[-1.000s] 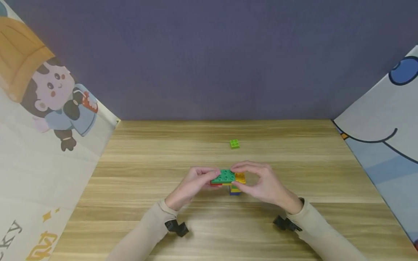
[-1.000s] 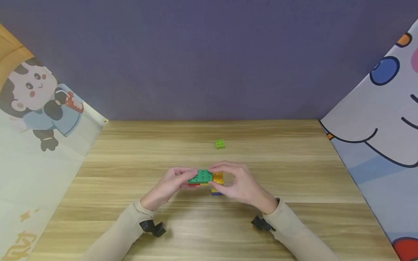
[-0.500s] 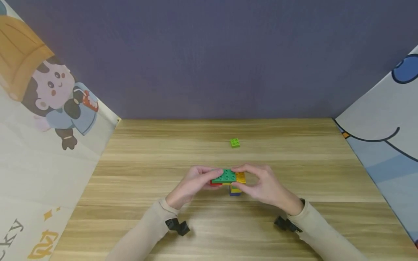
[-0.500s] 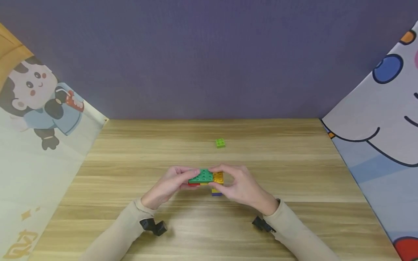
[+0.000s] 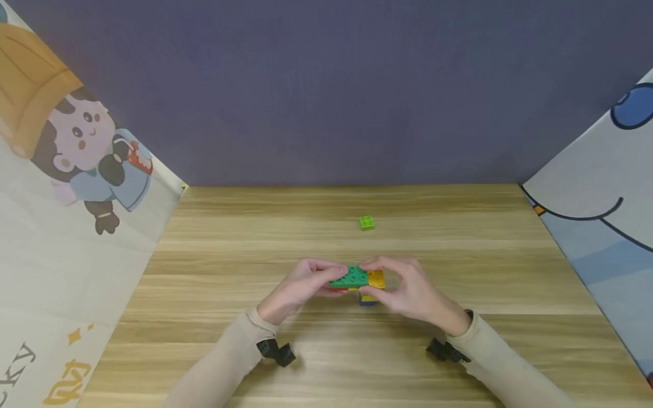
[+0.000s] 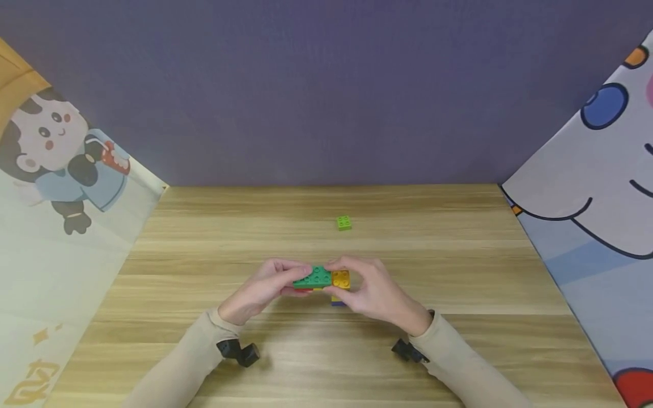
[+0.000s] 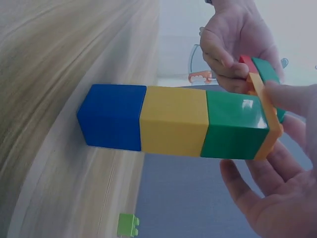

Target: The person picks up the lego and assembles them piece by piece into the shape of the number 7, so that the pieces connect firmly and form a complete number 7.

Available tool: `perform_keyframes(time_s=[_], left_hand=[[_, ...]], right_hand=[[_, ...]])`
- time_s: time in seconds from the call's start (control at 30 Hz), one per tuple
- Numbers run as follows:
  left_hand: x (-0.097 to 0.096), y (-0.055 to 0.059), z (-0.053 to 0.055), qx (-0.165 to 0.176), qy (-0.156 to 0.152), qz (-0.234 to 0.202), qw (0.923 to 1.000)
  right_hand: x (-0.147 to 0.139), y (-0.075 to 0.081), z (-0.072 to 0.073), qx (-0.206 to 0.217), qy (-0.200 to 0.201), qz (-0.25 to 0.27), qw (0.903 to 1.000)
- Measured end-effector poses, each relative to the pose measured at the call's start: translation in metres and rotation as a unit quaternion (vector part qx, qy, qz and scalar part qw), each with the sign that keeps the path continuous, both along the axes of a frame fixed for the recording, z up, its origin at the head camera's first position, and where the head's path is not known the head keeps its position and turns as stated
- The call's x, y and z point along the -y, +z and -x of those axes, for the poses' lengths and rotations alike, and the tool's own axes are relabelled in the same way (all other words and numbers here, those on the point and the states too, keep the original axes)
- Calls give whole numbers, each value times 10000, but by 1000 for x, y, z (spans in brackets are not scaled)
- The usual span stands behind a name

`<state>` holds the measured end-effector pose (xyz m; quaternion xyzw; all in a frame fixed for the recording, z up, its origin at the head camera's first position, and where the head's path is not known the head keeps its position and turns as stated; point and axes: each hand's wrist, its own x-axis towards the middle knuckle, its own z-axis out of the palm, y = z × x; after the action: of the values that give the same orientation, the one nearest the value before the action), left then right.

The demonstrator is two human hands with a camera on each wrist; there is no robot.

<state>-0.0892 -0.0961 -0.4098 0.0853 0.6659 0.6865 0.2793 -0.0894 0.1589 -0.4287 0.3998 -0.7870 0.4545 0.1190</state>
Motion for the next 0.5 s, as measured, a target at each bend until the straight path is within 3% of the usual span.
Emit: perform_keyframes(time_s=[0.3, 0.5], left_hand=[[2, 0, -2, -10, 40, -15, 10000], [-1, 2, -2, 38, 90, -23, 9999]], right_hand=[[2, -4, -5, 479, -168, 241, 9984], [-6, -11, -5, 531, -298, 205, 9979]])
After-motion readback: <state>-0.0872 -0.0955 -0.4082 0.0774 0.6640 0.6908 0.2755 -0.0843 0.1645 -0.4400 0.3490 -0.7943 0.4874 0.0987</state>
